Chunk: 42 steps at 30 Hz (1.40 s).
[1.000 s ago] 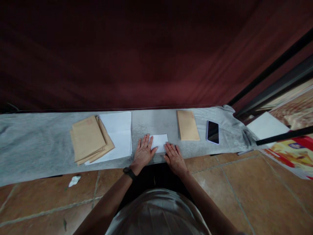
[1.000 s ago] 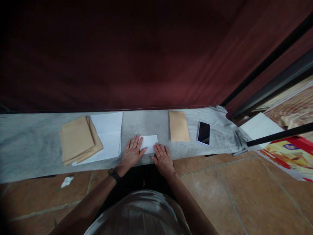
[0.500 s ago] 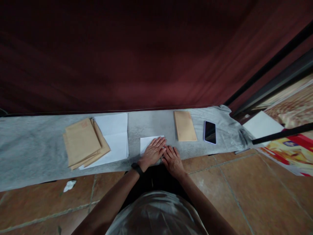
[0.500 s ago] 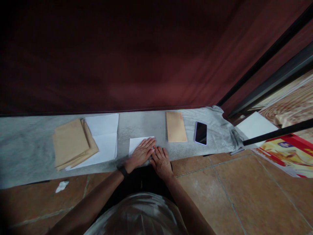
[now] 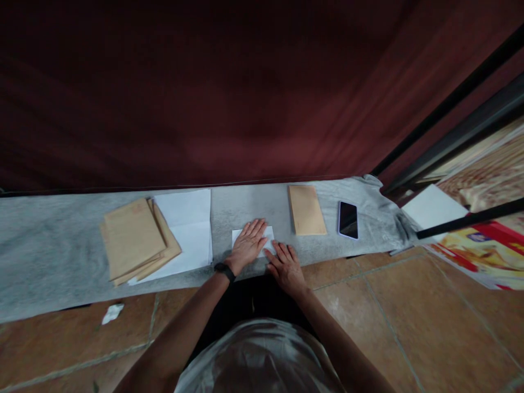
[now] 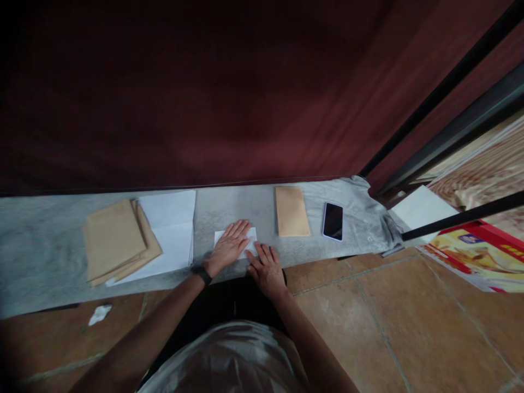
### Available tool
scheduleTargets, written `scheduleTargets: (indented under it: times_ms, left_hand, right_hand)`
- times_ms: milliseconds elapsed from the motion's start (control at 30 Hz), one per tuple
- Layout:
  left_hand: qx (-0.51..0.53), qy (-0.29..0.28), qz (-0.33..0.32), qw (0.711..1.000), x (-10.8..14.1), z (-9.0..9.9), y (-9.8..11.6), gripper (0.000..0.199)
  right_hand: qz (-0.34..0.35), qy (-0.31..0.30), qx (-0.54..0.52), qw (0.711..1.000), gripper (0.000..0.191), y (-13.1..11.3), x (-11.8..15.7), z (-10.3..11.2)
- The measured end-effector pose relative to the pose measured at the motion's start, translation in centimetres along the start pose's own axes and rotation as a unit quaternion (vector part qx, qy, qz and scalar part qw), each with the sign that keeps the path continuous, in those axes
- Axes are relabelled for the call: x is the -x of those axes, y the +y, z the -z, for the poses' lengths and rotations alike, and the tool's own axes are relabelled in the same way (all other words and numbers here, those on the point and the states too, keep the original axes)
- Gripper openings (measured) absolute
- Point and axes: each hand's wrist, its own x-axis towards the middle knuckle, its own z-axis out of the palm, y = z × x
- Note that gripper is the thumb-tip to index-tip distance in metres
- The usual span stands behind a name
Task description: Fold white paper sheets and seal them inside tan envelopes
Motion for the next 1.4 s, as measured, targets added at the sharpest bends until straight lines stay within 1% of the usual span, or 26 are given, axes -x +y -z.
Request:
scheduleTargets:
  times_ms: [67, 133, 233, 300, 433, 600, 700, 767, 833, 933, 1000, 1067, 1233, 1300, 1400]
  left_hand:
    - [-0.006, 0.012, 0.0, 1.0, 1.1, -0.2, 0.0, 0.056]
    - [-0.008, 0.017, -0.021, 1.0, 2.6, -0.2, 0.1, 0.055]
    - [-0.006, 0.02, -0.057, 0.998, 5.0, 0.2, 0.2, 0.054]
    - [-0.008, 0.026, -0.062, 0.998, 6.3, 0.5, 0.1, 0.054]
    - [-0.017, 0.029, -0.032, 0.999, 8.5, 1.0, -0.7, 0.059]
    - [-0.025, 0.034, 0.017, 0.999, 10.8, 1.1, -2.0, 0.065]
    - [-0.034, 0.052, 0.047, 0.997, 11.6, 1.2, -1.9, 0.066]
    - [-0.039, 0.07, 0.063, 0.995, 11.6, 1.3, -1.0, 0.066]
    - [-0.037, 0.079, 0.061, 0.994, 11.1, 1.3, 0.4, 0.064]
    - [-0.02, 0.064, 0.008, 0.998, 9.7, 1.0, 2.6, 0.06]
    - [-0.014, 0.055, -0.001, 0.998, 8.7, 0.6, 3.4, 0.058]
    - [-0.015, 0.054, 0.012, 0.998, 7.9, 0.4, 3.4, 0.058]
    - [-0.03, 0.06, 0.072, 0.995, 7.2, 0.4, 1.9, 0.058]
    - [-0.037, 0.06, 0.09, 0.993, 7.1, 0.5, 1.6, 0.059]
    - [-0.041, 0.052, 0.099, 0.993, 7.1, 0.5, 1.5, 0.059]
  right_hand:
    - [-0.001, 0.001, 0.001, 1.0, 0.05, 0.0, 0.0, -0.2]
    - [-0.003, 0.002, 0.003, 1.0, 0.051, 0.0, 0.1, -0.5]
    - [-0.005, 0.005, 0.008, 1.0, 0.051, 0.0, 0.1, -0.7]
    - [-0.005, 0.006, 0.01, 1.0, 0.051, -0.1, 0.1, -0.7]
    - [-0.006, 0.005, 0.015, 1.0, 0.052, -0.2, 0.1, -0.6]
    - [-0.02, 0.0, 0.018, 1.0, 0.054, -0.4, 0.0, -0.5]
    - [-0.03, 0.001, 0.019, 0.999, 0.054, -0.5, -0.1, -0.6]
    - [-0.032, 0.002, 0.019, 0.999, 0.054, -0.5, -0.1, -0.7]
    - [-0.032, 0.004, 0.019, 0.999, 0.054, -0.6, -0.1, -0.8]
    - [-0.031, 0.005, 0.019, 0.999, 0.054, -0.5, 0.0, -0.9]
    - [-0.026, 0.003, 0.017, 1.0, 0.054, -0.5, 0.0, -0.9]
    - [-0.021, 0.001, 0.015, 1.0, 0.053, -0.5, 0.1, -0.9]
    - [-0.029, 0.008, -0.003, 1.0, 0.052, -0.6, 0.1, -0.6]
    - [-0.034, 0.016, -0.013, 0.999, 0.05, -0.9, -0.5, -0.5]
    - [-0.024, 0.017, -0.025, 0.999, 0.048, -1.5, -2.2, -0.3]
